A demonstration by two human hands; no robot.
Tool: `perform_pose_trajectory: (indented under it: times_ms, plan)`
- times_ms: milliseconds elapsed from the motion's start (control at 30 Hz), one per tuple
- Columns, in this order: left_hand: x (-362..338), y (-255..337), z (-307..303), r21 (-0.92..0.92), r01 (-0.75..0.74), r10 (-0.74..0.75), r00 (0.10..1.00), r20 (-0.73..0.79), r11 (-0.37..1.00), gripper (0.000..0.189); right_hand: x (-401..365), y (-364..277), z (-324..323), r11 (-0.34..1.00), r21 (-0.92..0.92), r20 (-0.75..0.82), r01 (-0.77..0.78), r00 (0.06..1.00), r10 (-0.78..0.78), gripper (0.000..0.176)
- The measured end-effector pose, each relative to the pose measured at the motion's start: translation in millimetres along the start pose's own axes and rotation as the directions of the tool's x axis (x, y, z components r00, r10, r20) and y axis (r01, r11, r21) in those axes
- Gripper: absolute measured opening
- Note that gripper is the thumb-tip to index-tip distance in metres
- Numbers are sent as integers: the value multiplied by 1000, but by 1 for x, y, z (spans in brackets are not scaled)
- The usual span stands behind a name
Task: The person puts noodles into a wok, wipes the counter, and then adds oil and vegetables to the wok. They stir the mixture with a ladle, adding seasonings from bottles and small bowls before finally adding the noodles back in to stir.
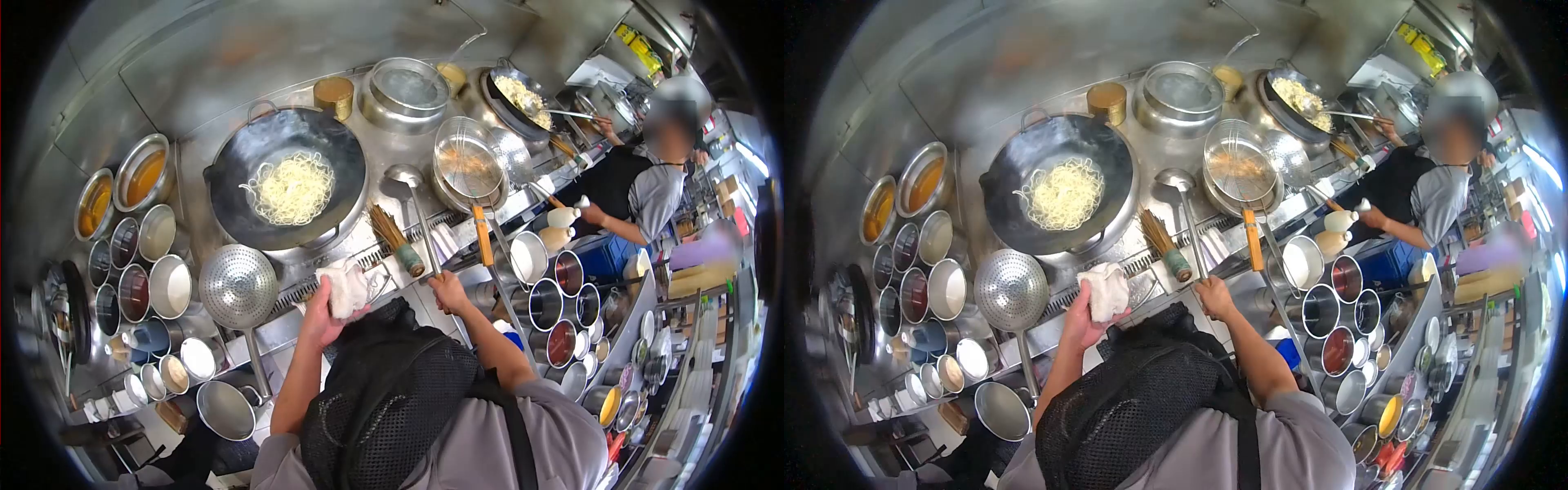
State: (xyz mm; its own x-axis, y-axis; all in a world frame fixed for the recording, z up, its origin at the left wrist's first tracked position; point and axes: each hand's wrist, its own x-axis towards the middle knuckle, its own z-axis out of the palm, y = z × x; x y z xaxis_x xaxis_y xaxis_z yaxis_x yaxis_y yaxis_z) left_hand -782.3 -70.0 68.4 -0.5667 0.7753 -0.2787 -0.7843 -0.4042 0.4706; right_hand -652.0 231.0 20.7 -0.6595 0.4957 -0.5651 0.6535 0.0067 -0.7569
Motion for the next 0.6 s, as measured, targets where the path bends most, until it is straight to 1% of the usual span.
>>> perform_pose_trajectory:
  times_ms: [67, 100, 167, 200, 233, 267, 300, 367, 400, 433, 467, 500, 533, 567, 600]
  plan:
    - [6, -8, 4, 5, -28, 28, 999, -33, 1000, 62, -1, 1, 0, 994, -83, -45, 76, 996, -80, 23]
    - [11, -12, 8, 18, -31, 31, 999, -35, 999, 62, -10, -7, 2, 994, -72, -41, 82, 996, -85, 23]
    - [24, -21, 22, 74, -40, 46, 996, -74, 996, 61, -34, -26, 2, 981, -120, -88, 156, 982, -167, 19]
    - [32, -25, 34, 126, -74, 80, 996, -39, 989, 61, -49, -39, 1, 980, -113, -81, 165, 981, -174, 19]
    - [42, -33, 48, 135, -82, 88, 995, -43, 988, 61, -64, -52, 0, 967, -129, -96, 219, 968, -232, 20]
    - [53, -41, 64, 204, -119, 129, 991, -39, 972, 61, -76, -62, -2, 951, -143, -110, 273, 951, -289, 21]
    - [63, -52, 81, 274, -154, 169, 985, -32, 949, 62, -83, -66, -6, 950, -131, -104, 283, 949, -297, 21]
    - [73, -75, 131, 412, -156, 212, 973, -95, 898, 61, -93, -73, -15, 864, -303, -112, 402, 886, -451, 27]
    - [83, -94, 149, 578, -314, 399, 917, -22, 753, 61, -108, -82, -19, 847, -250, -77, 469, 863, -500, 32]
    - [92, -111, 161, 707, -440, 552, 829, 84, 553, 63, -117, -87, -28, 847, -232, -78, 478, 859, -506, 32]
    - [86, -112, 184, 585, -503, 567, 819, 88, 636, 50, -124, -92, -39, 788, -329, -65, 520, 820, -569, 33]
    - [84, -111, 195, 599, -503, 570, 816, 92, 623, 50, -129, -92, -49, 717, -422, -46, 555, 777, -628, 34]
    - [84, -110, 204, 565, -488, 520, 846, 118, 665, 41, -131, -88, -57, 711, -429, -8, 557, 785, -619, 34]
    - [82, -112, 212, 533, -464, 466, 873, 143, 707, 31, -139, -88, -65, 715, -412, -5, 566, 783, -622, 34]
    - [80, -116, 221, 503, -491, 501, 856, 128, 711, 22, -149, -90, -76, 724, -376, 25, 578, 788, -615, 33]
